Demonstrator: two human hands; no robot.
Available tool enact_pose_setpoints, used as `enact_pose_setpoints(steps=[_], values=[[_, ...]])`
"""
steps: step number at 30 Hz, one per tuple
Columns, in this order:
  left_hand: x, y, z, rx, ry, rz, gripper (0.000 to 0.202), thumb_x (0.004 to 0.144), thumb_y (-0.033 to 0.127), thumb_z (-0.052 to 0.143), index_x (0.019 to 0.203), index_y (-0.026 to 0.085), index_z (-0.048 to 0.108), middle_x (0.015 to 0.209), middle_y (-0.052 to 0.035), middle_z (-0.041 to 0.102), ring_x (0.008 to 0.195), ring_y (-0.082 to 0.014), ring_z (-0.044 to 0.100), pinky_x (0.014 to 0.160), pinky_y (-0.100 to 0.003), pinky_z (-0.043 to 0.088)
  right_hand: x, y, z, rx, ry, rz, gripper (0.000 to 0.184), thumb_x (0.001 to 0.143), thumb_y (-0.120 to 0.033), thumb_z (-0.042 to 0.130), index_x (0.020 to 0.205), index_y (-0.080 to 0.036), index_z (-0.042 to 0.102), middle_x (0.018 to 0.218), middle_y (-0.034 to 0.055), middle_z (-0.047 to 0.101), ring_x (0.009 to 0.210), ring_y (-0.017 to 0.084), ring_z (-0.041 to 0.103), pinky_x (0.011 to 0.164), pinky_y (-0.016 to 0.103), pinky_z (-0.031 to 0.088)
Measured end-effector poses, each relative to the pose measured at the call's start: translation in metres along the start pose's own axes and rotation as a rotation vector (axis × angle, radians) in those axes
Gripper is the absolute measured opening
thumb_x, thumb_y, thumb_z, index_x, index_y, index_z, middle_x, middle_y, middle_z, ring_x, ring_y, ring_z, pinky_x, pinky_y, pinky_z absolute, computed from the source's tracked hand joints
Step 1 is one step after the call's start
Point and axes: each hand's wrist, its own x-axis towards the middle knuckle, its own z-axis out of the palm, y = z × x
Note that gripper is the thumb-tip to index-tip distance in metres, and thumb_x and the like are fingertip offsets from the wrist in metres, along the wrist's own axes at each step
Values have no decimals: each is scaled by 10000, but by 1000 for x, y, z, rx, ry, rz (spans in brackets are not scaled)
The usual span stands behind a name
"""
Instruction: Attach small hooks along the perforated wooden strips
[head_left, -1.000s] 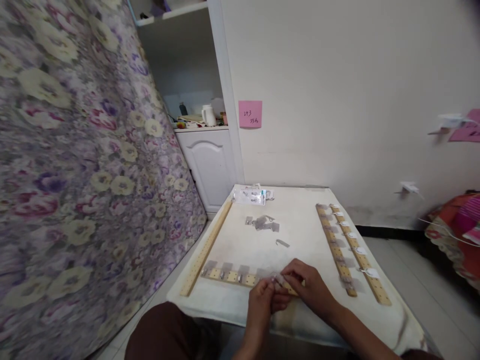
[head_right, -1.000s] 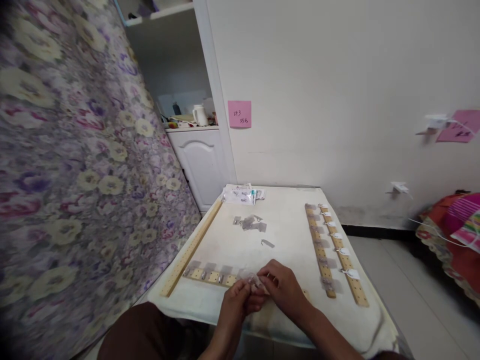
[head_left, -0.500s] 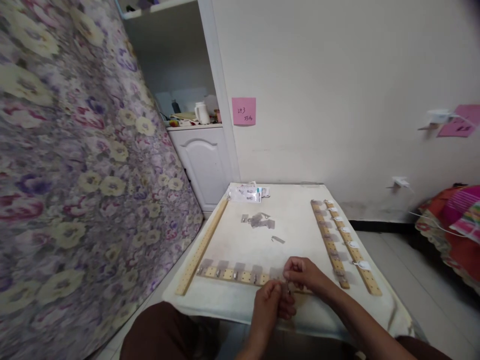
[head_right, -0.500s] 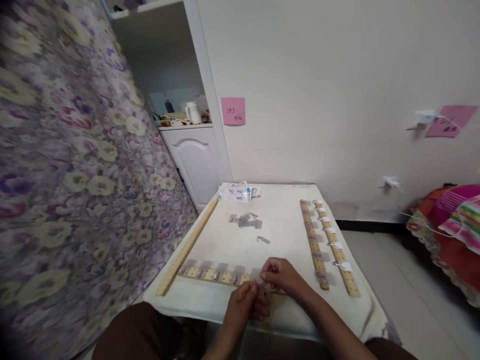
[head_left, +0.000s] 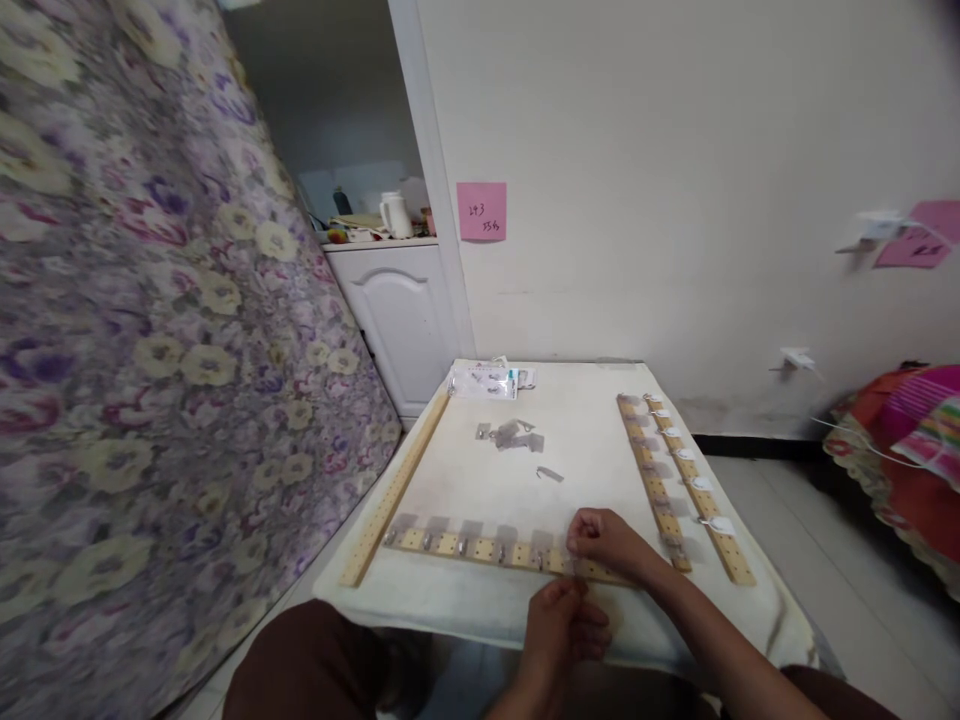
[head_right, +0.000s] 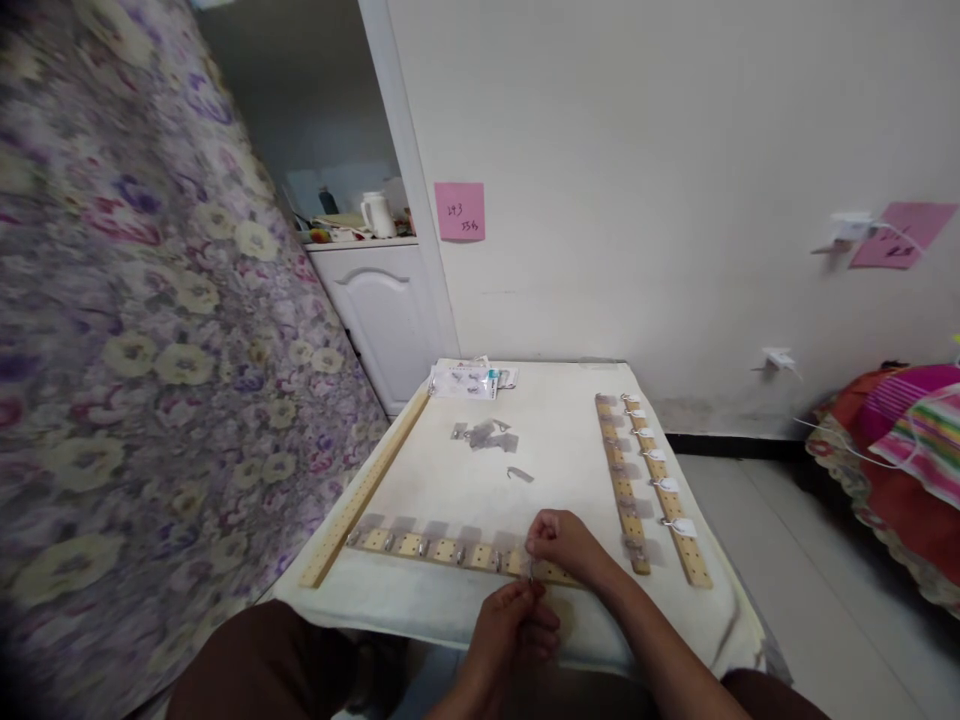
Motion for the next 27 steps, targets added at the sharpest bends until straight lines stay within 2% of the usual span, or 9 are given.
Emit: enact_pose_setpoints(steps=[5, 13, 18, 27], values=[[6, 1, 0, 9, 30, -16, 171, 730, 284, 558, 830, 150, 519, 579, -13, 654, 434, -108, 590, 428, -202, 393, 0, 3, -1, -125, 40, 15, 48, 628, -197, 590, 640, -157, 566, 548, -44, 501, 529, 92, 420, 501, 206, 309], [15, -5, 2, 8, 65, 5, 262, 767, 400, 530, 828, 146, 509, 564, -14, 640, 414, -114, 581, 415, -212, 394, 2, 8, -4, -346, 105, 45, 40, 635, -197, 581, 633, -160, 566, 568, -31, 532, 550, 100, 448, 507, 206, 305], [19, -8, 4, 36, 107, -9, 271, 763, 423, 526, 806, 157, 501, 558, -14, 638, 408, -125, 583, 406, -217, 388, 3, 11, -4, -359, 86, 41, 52, 649, -215, 589, 653, -163, 586, 588, -19, 567, 565, 110, 468, 519, 212, 311], [21, -7, 6, 77, 133, -30, 206, 811, 363, 474, 808, 158, 501, 540, -9, 634, 387, -130, 584, 389, -215, 382, 1, 7, -7, -367, 91, 68, 57, 647, -217, 599, 647, -161, 588, 589, -18, 565, 561, 110, 468, 528, 218, 314]])
